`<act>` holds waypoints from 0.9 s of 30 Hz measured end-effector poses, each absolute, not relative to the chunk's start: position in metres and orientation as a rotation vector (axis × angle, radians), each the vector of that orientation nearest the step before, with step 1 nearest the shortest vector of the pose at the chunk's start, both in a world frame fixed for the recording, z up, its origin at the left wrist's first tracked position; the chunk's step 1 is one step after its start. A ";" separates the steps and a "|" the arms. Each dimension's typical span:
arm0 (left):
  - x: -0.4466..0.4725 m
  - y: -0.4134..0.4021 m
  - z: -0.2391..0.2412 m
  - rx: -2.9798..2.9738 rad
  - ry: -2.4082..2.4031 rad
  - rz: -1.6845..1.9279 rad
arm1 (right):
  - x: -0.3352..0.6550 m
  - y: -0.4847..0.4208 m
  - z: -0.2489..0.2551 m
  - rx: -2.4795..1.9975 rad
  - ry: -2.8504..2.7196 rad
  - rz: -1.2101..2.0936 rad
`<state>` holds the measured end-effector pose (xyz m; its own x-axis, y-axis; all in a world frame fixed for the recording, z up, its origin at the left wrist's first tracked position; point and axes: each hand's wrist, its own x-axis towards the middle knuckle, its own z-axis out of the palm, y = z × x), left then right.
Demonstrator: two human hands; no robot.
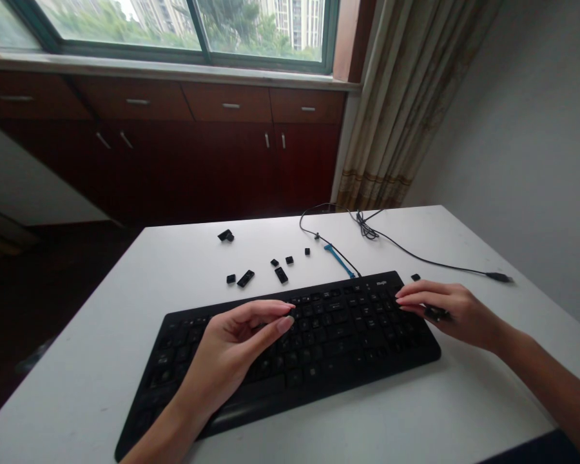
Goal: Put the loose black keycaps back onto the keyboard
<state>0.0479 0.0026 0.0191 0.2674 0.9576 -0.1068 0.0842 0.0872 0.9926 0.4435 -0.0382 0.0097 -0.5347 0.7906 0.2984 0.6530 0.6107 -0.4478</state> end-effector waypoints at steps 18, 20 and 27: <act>0.047 0.005 0.018 0.845 1.030 0.893 | 0.363 -0.027 0.041 -0.921 -1.176 0.908; 0.047 0.005 0.020 0.781 1.007 0.905 | 0.361 -0.024 0.030 -0.984 -1.210 0.943; 0.046 0.007 0.022 0.556 0.906 0.931 | 0.363 -0.021 0.021 -1.049 -1.243 0.954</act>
<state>0.0461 0.0070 0.0219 0.2882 0.8633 -0.4144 -0.4378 0.5036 0.7448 0.3625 -0.0213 0.0205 0.0954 0.9613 0.2585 -0.0009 0.2598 -0.9657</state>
